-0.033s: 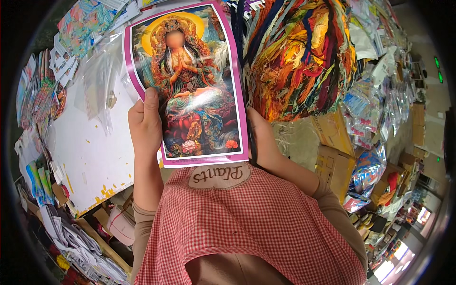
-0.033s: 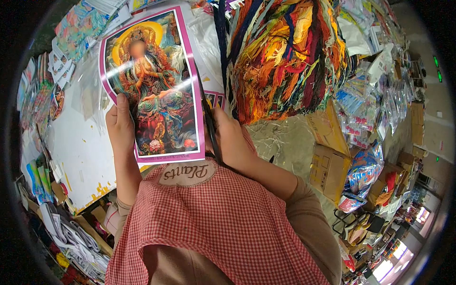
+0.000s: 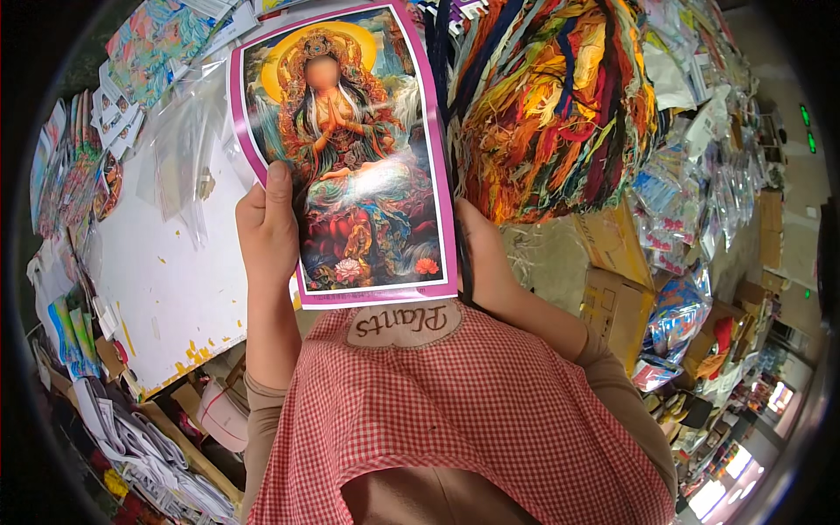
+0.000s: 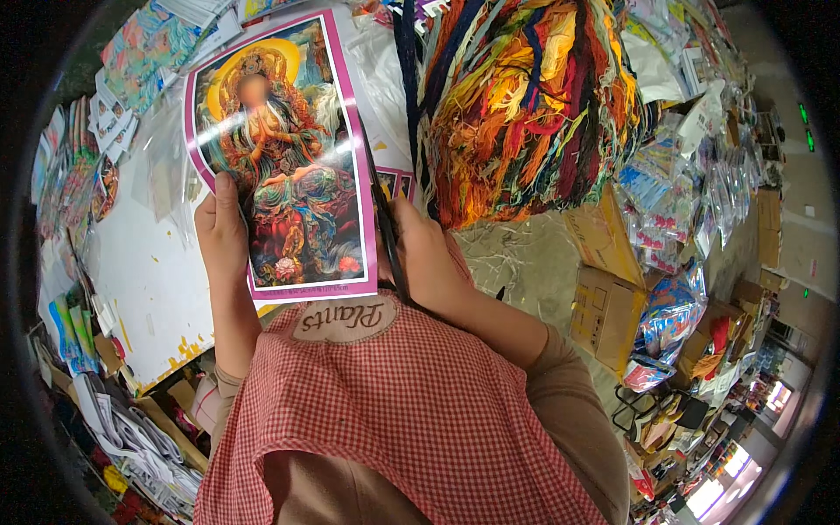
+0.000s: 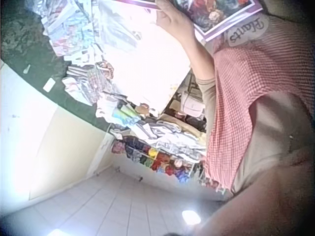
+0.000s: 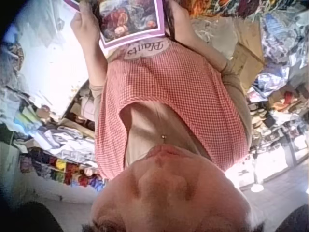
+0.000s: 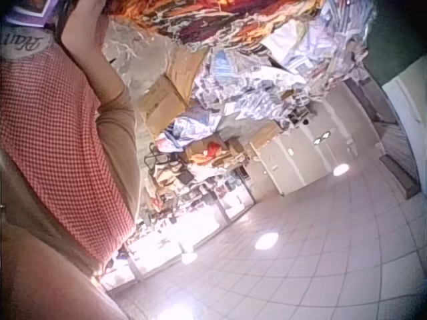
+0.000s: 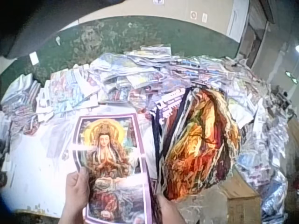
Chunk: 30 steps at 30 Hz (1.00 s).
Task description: The person trims printed picture cards along their edges using scissors, sets them on the table, and unbuckles a waist strap by hand.
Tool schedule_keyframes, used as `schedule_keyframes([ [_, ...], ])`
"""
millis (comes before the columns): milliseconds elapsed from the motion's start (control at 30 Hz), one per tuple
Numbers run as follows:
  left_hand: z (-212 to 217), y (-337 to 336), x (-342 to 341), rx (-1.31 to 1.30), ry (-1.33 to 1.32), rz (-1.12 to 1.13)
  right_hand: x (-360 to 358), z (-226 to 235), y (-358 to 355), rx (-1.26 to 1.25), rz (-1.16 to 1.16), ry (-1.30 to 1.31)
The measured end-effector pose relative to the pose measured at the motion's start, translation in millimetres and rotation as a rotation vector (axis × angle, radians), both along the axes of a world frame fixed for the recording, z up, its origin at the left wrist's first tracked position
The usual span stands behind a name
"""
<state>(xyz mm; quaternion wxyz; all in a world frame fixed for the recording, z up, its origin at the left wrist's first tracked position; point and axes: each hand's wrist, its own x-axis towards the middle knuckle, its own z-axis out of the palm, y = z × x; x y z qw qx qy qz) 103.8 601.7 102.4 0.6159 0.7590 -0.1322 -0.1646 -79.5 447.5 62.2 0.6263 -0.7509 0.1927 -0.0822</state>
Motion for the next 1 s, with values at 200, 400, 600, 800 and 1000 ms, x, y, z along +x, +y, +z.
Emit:
schedule_keyframes([
  [200,-3.9,2.2,0.7,0.019,0.000,0.001,0.9,3.0,1.3,0.086,0.007,0.071],
  [400,-9.5,12.0,2.6,0.124,0.038,-0.099,7.9,8.3,2.5,0.253,-0.055,-0.018],
  [600,1.1,0.8,-6.2,0.064,0.047,-0.010,5.0,-7.5,5.3,0.107,-0.104,-0.041],
  [800,0.1,7.4,-2.8,0.132,0.080,-0.158,9.7,-9.9,4.4,0.440,-0.248,0.016],
  [1000,-0.7,2.8,-6.5,0.086,0.102,-0.085,6.2,1.7,3.9,0.331,-0.169,0.056],
])
